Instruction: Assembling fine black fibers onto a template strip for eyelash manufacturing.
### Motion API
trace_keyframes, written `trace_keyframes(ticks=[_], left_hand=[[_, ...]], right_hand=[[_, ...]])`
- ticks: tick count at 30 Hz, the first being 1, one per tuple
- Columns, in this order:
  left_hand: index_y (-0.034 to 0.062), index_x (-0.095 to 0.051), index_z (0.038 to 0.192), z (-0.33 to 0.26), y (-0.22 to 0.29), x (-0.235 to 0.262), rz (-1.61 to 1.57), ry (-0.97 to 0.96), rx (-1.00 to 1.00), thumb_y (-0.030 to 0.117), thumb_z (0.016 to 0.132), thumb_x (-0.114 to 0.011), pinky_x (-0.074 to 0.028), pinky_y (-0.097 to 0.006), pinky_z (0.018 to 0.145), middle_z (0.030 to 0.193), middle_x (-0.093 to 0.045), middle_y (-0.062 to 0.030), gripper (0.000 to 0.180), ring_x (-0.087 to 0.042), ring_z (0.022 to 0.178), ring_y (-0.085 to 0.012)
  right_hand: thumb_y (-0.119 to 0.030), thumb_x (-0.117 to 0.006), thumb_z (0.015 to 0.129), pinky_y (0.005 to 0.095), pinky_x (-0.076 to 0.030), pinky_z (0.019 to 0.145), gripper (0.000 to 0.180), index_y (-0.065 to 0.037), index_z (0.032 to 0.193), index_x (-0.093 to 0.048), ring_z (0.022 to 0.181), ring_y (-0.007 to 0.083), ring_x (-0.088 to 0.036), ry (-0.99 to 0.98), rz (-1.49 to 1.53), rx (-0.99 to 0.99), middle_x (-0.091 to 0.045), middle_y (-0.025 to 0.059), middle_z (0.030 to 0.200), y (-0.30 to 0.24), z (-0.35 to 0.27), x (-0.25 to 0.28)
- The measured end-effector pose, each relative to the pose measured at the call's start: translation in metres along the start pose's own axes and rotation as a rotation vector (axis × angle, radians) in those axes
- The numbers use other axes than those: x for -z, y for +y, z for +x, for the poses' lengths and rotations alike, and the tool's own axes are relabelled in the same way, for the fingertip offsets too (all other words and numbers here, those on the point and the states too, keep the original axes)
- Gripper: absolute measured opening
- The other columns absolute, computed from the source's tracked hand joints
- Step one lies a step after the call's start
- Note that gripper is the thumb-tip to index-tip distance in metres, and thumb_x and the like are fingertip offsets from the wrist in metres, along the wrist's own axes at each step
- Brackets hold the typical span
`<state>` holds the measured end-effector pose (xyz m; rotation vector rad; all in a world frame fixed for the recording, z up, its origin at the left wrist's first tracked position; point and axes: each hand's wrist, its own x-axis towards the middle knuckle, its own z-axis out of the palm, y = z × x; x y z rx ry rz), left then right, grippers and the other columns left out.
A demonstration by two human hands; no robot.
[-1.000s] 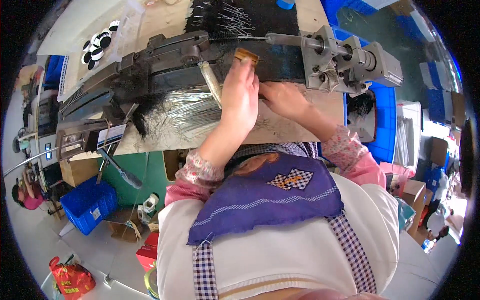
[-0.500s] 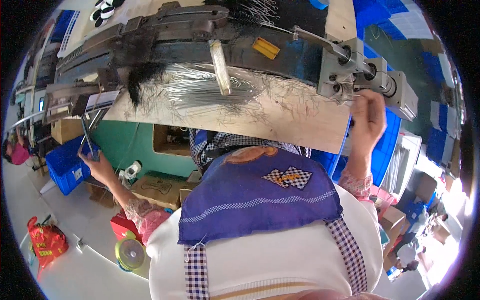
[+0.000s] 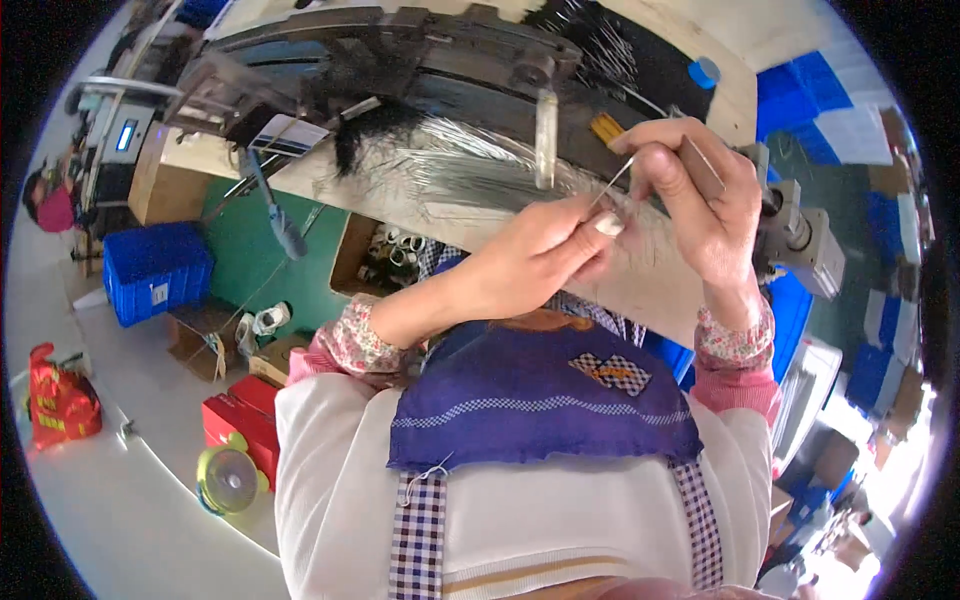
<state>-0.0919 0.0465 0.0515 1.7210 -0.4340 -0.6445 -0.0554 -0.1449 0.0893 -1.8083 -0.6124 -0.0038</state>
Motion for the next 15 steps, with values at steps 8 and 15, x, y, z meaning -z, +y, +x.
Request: trace_keyframes(ticks=[8, 15], left_hand=[[0.0, -0.052, 0.092, 0.033, -0.064, -0.011, -0.111, 0.481, -0.264, 0.018, 0.1, -0.04, -0.048, -0.028, 0.069, 0.099, -0.045, -0.0067, 0.023, -0.049, 0.082, -0.0129], [0.0118, -0.05, 0.087, 0.046, -0.018, -0.013, -0.932, 0.213, 0.064, 0.027, 0.099, -0.045, -0.028, -0.021, 0.044, 0.075, -0.047, 0.0006, 0.02, -0.037, 0.057, -0.0064]], right_hand=[[-0.002, -0.058, 0.084, 0.0322, -0.049, 0.074, 0.014, 0.001, 0.097, -0.064, 0.082, 0.0277, -0.061, 0.073, -0.75, 0.126, -0.061, 0.0132, 0.089, 0.056, 0.025, 0.048], [0.001, -0.059, 0.073, 0.0363, -0.05, 0.072, 0.025, -0.005, 0.096, -0.063, 0.084, 0.0276, -0.059, -0.078, -0.947, 0.254, -0.06, 0.0086, 0.085, 0.079, 0.039, 0.038]])
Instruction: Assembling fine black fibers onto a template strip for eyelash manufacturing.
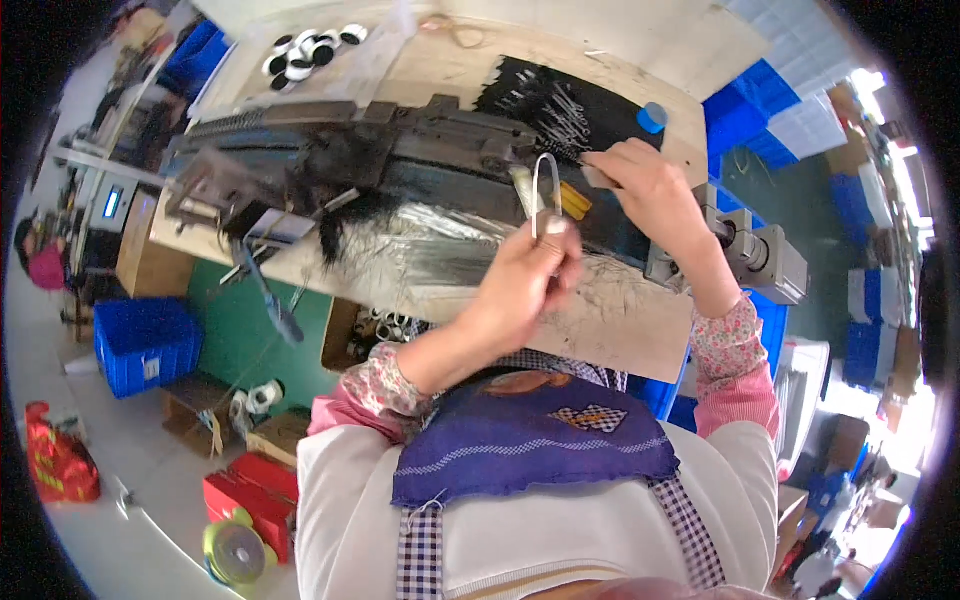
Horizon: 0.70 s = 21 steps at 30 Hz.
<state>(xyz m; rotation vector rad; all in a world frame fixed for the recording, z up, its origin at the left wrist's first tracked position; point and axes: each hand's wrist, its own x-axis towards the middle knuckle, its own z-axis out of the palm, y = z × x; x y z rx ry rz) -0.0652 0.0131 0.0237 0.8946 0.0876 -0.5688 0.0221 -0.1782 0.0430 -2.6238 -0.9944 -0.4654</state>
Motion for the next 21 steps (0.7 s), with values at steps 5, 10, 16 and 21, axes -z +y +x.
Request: trace_keyframes(ticks=[5, 10, 16, 21], left_hand=[[0.0101, -0.056, 0.098, -0.018, 0.073, 0.035, -0.635, -0.237, -0.052, 0.028, 0.096, -0.05, -0.02, -0.018, 0.036, 0.068, -0.043, 0.0037, 0.019, -0.028, 0.043, -0.0031], [0.0067, -0.061, 0.069, -0.045, 0.051, 0.087, -0.189, -0.069, -0.45, 0.024, 0.088, -0.06, -0.032, -0.022, 0.037, 0.059, -0.052, 0.0006, 0.026, -0.037, 0.04, -0.0064], [0.0026, -0.069, 0.088, 0.052, 0.025, 0.008, 1.235, -0.273, -0.236, 0.025, 0.085, -0.06, -0.046, -0.034, 0.057, 0.069, -0.062, -0.0193, 0.024, -0.061, 0.061, -0.0309], [0.0061, -0.071, 0.079, 0.118, 0.018, 0.023, 1.307, -0.16, -0.437, 0.032, 0.082, -0.058, -0.05, -0.04, 0.061, 0.068, -0.063, -0.0188, 0.029, -0.065, 0.065, -0.0327]], right_hand=[[-0.002, -0.06, 0.069, 0.0345, -0.051, 0.066, 0.023, -0.004, 0.092, -0.061, 0.079, 0.0257, -0.057, 0.026, -0.071, 0.034, -0.056, 0.0078, 0.078, -0.007, -0.004, 0.002], [0.0, -0.056, 0.071, 0.0392, -0.05, 0.067, 0.017, -0.002, 0.088, -0.059, 0.075, 0.0302, -0.057, 0.013, 0.097, -0.034, -0.055, 0.0111, 0.075, -0.009, -0.011, 0.012], [-0.008, -0.057, 0.082, 0.0424, -0.047, 0.077, 0.024, -0.002, 0.104, -0.062, 0.092, 0.0371, -0.058, -0.108, -0.282, -0.163, -0.061, 0.0183, 0.097, 0.068, 0.042, 0.003], [-0.014, -0.063, 0.082, 0.0367, -0.047, 0.075, 0.02, 0.0, 0.096, -0.062, 0.084, 0.0291, -0.058, -0.181, 0.174, 0.026, -0.059, 0.0118, 0.089, 0.031, 0.007, 0.031]])
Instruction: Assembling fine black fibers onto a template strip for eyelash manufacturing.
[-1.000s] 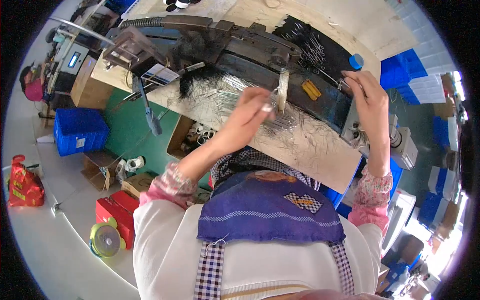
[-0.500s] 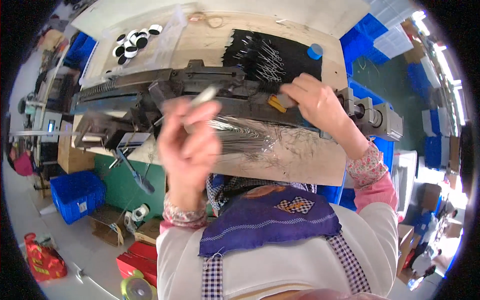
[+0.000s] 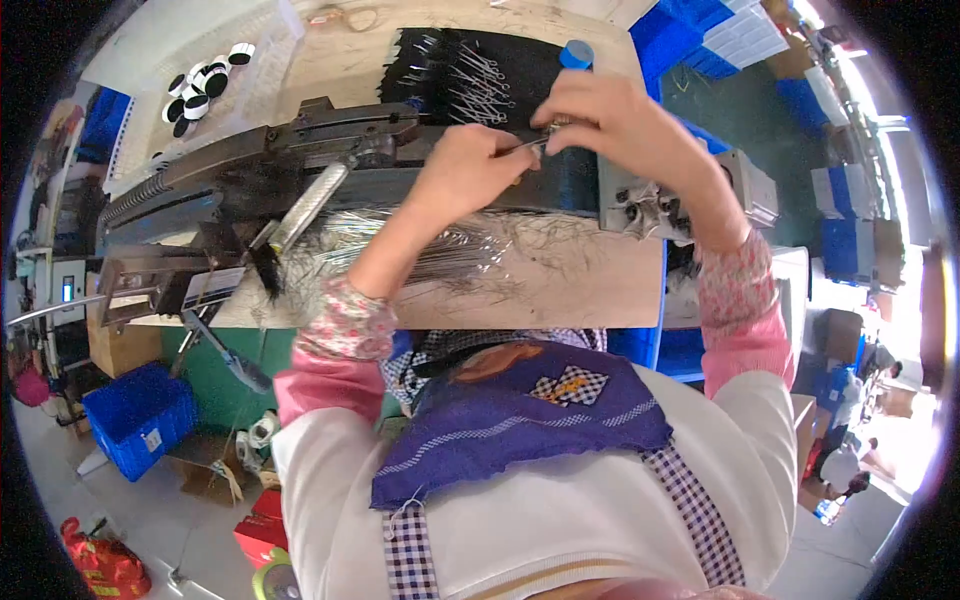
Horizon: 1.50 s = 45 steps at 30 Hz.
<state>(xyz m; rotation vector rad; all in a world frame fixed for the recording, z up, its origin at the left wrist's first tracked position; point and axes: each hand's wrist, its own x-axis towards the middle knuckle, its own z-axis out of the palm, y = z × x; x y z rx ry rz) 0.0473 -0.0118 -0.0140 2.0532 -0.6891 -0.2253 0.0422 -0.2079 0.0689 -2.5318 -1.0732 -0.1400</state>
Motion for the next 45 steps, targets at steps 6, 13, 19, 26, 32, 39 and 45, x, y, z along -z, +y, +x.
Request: trace_keyframes(ticks=[6, 13, 19, 26, 32, 39, 45], left_hand=[[0.0112, -0.067, 0.074, -0.017, 0.034, 0.042, 0.901, 0.226, -0.455, 0.013, 0.071, -0.061, -0.052, -0.035, 0.058, 0.07, -0.062, -0.0053, 0.007, -0.064, 0.071, -0.0221], [0.0067, -0.066, 0.083, -0.043, 0.007, 0.046, 0.654, 1.044, -0.71, 0.017, 0.083, -0.062, -0.047, -0.027, 0.057, 0.071, -0.053, -0.0031, 0.011, -0.055, 0.066, -0.0148], [0.0008, -0.06, 0.089, -0.104, -0.022, 0.011, -1.947, 0.056, 0.275, 0.037, 0.1, -0.038, -0.033, -0.023, 0.04, 0.06, -0.045, -0.0008, 0.044, -0.041, 0.043, -0.0095], [-0.0054, -0.051, 0.108, -0.081, 0.045, 0.052, -2.156, -0.125, 0.119, 0.041, 0.095, -0.047, -0.034, -0.022, 0.037, 0.063, -0.05, -0.0046, 0.048, -0.044, 0.042, -0.0098], [-0.0003, -0.046, 0.102, -0.089, -0.027, 0.0, -0.272, 0.377, 0.258, 0.015, 0.084, -0.068, -0.043, -0.028, 0.046, 0.07, -0.059, -0.0074, 0.032, -0.058, 0.059, -0.0127], [0.0043, -0.066, 0.082, -0.183, -0.097, 0.065, -0.71, 0.876, 0.678, 0.042, 0.093, -0.054, -0.03, -0.019, 0.04, 0.058, -0.055, 0.0007, 0.04, -0.045, 0.045, -0.0061], [0.0033, -0.063, 0.083, -0.165, -0.099, 0.098, -0.867, 0.873, 0.592, 0.032, 0.096, -0.052, -0.024, -0.02, 0.039, 0.06, -0.052, 0.0007, 0.033, -0.037, 0.043, -0.0064]], right_hand=[[-0.015, -0.062, 0.081, 0.0374, -0.049, 0.071, 0.014, -0.004, 0.089, -0.063, 0.078, 0.0308, -0.061, 0.162, 0.061, 0.175, -0.062, 0.0117, 0.08, 0.005, 0.008, -0.028], [-0.014, -0.067, 0.081, 0.0319, -0.051, 0.073, 0.018, -0.002, 0.094, -0.065, 0.082, 0.0272, -0.064, 0.342, 0.226, -0.005, -0.067, 0.0105, 0.089, -0.015, 0.032, -0.048], [-0.019, -0.069, 0.079, 0.0327, -0.052, 0.071, 0.021, -0.001, 0.09, -0.068, 0.077, 0.0286, -0.065, 0.275, 0.302, -0.026, -0.068, 0.013, 0.085, -0.011, 0.049, -0.064], [-0.016, -0.067, 0.078, 0.0358, -0.051, 0.073, 0.018, -0.003, 0.09, -0.069, 0.08, 0.0301, -0.064, 0.183, 0.272, -0.128, -0.067, 0.0138, 0.085, -0.011, 0.046, -0.066], [-0.017, -0.064, 0.075, 0.0403, -0.052, 0.069, 0.017, -0.011, 0.09, -0.069, 0.081, 0.031, -0.063, 0.247, 0.0, -0.057, -0.065, 0.0113, 0.085, -0.025, 0.052, -0.06], [-0.006, -0.055, 0.08, 0.0422, -0.053, 0.062, 0.015, -0.009, 0.095, -0.055, 0.078, 0.0336, -0.062, 0.153, -0.002, -0.2, -0.056, 0.0116, 0.091, -0.068, -0.019, -0.077], [-0.017, -0.05, 0.092, 0.0484, -0.049, 0.066, 0.016, -0.003, 0.099, -0.046, 0.085, 0.0417, -0.059, 0.111, -0.225, -0.663, -0.054, 0.0191, 0.101, 0.01, -0.02, -0.13]])
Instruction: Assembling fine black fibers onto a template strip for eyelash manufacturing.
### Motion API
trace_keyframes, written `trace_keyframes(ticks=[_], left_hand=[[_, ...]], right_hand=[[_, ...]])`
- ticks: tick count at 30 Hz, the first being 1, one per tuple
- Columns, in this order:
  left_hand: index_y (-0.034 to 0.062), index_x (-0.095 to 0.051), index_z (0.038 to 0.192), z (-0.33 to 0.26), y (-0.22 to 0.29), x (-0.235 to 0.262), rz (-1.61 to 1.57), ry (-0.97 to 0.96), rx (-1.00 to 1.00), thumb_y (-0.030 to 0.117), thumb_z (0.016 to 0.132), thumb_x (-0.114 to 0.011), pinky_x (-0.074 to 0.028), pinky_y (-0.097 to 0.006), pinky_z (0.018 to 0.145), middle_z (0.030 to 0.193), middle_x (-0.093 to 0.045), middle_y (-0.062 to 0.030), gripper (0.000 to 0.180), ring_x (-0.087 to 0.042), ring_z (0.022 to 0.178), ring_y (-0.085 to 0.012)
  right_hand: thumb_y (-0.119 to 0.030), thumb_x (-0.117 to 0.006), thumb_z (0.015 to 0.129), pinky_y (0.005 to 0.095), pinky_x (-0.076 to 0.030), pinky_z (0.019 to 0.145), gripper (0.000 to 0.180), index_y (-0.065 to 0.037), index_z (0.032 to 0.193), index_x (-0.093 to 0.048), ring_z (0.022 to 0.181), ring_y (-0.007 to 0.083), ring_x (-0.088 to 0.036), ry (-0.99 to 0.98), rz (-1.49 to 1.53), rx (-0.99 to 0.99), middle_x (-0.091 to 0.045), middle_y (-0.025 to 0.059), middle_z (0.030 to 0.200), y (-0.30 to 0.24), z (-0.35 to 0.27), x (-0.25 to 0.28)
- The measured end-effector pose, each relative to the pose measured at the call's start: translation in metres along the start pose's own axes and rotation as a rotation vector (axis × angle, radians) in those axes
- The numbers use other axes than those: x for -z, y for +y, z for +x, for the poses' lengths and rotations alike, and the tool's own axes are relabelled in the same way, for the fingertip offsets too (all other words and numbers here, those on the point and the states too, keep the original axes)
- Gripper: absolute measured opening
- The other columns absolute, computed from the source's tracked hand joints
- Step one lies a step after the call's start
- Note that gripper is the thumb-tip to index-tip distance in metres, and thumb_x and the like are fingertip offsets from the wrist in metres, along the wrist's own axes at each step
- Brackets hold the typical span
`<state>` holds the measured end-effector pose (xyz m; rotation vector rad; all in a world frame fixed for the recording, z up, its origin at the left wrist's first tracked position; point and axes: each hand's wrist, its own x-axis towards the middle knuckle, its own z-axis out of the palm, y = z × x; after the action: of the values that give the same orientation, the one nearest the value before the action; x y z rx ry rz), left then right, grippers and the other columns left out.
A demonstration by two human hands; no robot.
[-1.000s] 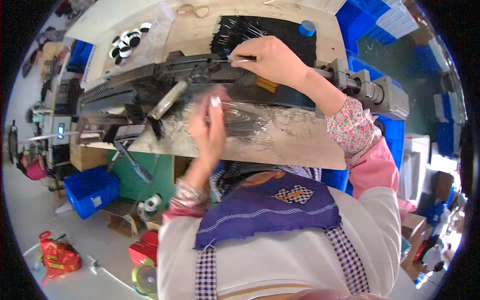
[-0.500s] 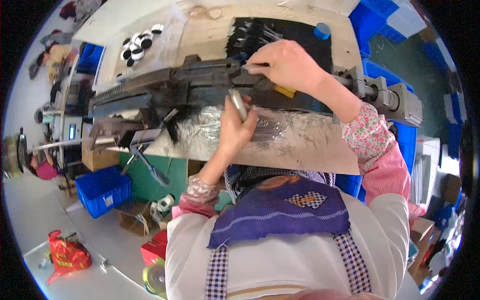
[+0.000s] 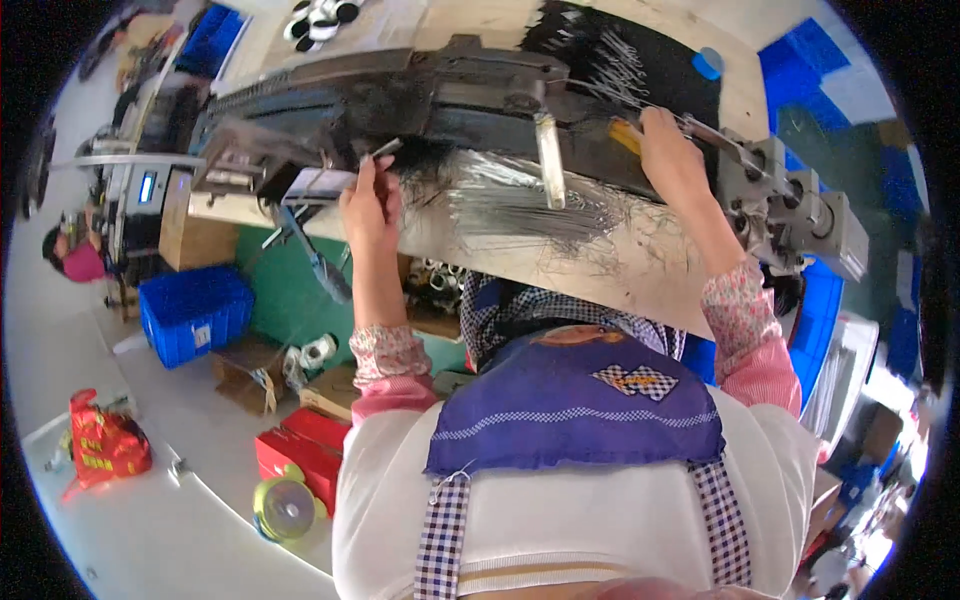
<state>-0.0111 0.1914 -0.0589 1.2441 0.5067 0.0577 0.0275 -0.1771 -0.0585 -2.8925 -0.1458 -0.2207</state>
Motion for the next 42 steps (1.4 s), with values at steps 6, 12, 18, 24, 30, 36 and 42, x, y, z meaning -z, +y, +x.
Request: trace_keyframes(ticks=[6, 12, 18, 24, 30, 36, 42], left_hand=[[0.0036, -0.055, 0.097, -0.048, -0.026, -0.044, -0.271, 0.034, -0.294, 0.023, 0.097, -0.051, -0.024, -0.021, 0.037, 0.062, -0.042, 0.0036, 0.02, -0.032, 0.045, -0.005], [0.0058, -0.052, 0.084, -0.099, 0.007, -0.197, -0.064, -1.03, 0.17, 0.028, 0.097, -0.05, -0.021, -0.022, 0.04, 0.056, -0.033, 0.006, 0.026, -0.029, 0.043, -0.0051], [0.0051, -0.052, 0.083, -0.068, -0.023, -0.217, -0.129, -0.66, 0.332, 0.026, 0.099, -0.047, -0.02, -0.022, 0.039, 0.058, -0.036, 0.0045, 0.027, -0.031, 0.043, -0.0058], [0.0057, -0.054, 0.083, -0.064, -0.031, -0.208, -0.19, -0.474, -0.027, 0.026, 0.099, -0.047, -0.023, -0.021, 0.041, 0.058, -0.037, 0.0042, 0.027, -0.031, 0.045, -0.0043], [0.006, -0.059, 0.082, -0.071, -0.024, -0.212, -0.177, -0.45, 0.08, 0.027, 0.097, -0.051, -0.022, -0.022, 0.041, 0.054, -0.041, 0.0042, 0.027, -0.032, 0.044, -0.0047], [0.0058, -0.058, 0.087, -0.07, -0.019, -0.204, -0.227, -0.418, 0.107, 0.029, 0.096, -0.053, -0.022, -0.025, 0.043, 0.051, -0.034, 0.0047, 0.026, -0.027, 0.041, -0.0079], [0.0013, -0.045, 0.123, -0.064, -0.034, -0.209, -0.246, -0.767, 0.145, 0.058, 0.095, -0.033, -0.047, -0.04, 0.094, 0.108, -0.06, -0.0161, 0.064, -0.06, 0.103, -0.0265]], right_hand=[[-0.019, -0.055, 0.09, 0.0486, -0.047, 0.067, 0.019, -0.002, 0.096, -0.048, 0.085, 0.0411, -0.059, -0.09, 0.258, 0.254, -0.059, 0.0223, 0.089, -0.002, -0.053, 0.059], [-0.014, -0.057, 0.089, 0.0444, -0.045, 0.066, 0.016, -0.001, 0.095, -0.049, 0.081, 0.0406, -0.059, -0.344, 0.455, 0.061, -0.06, 0.0209, 0.082, 0.009, -0.086, 0.113], [-0.007, -0.055, 0.089, 0.0357, -0.049, 0.072, 0.015, -0.001, 0.101, -0.058, 0.086, 0.0355, -0.062, -0.287, 0.602, 0.089, -0.064, 0.0179, 0.092, 0.022, -0.099, 0.142], [-0.005, -0.053, 0.082, 0.0379, -0.051, 0.074, 0.021, -0.008, 0.1, -0.063, 0.089, 0.0322, -0.063, 0.258, 0.278, 0.271, -0.064, 0.0152, 0.102, -0.002, -0.003, 0.143], [-0.009, -0.056, 0.08, 0.0389, -0.052, 0.068, 0.025, -0.003, 0.103, -0.064, 0.078, 0.0296, -0.065, -0.255, 0.362, 0.421, -0.068, 0.015, 0.085, -0.026, 0.053, 0.086], [-0.009, -0.057, 0.089, 0.0234, -0.048, 0.059, 0.023, 0.006, 0.106, -0.061, 0.062, 0.008, -0.056, -0.469, 0.825, 0.201, -0.064, 0.0054, 0.076, -0.027, 0.053, 0.101], [-0.009, -0.054, 0.091, 0.0253, -0.051, 0.061, 0.027, 0.003, 0.114, -0.059, 0.063, 0.0106, -0.058, -0.658, 0.816, 0.126, -0.063, 0.0064, 0.078, -0.021, 0.066, 0.107]])
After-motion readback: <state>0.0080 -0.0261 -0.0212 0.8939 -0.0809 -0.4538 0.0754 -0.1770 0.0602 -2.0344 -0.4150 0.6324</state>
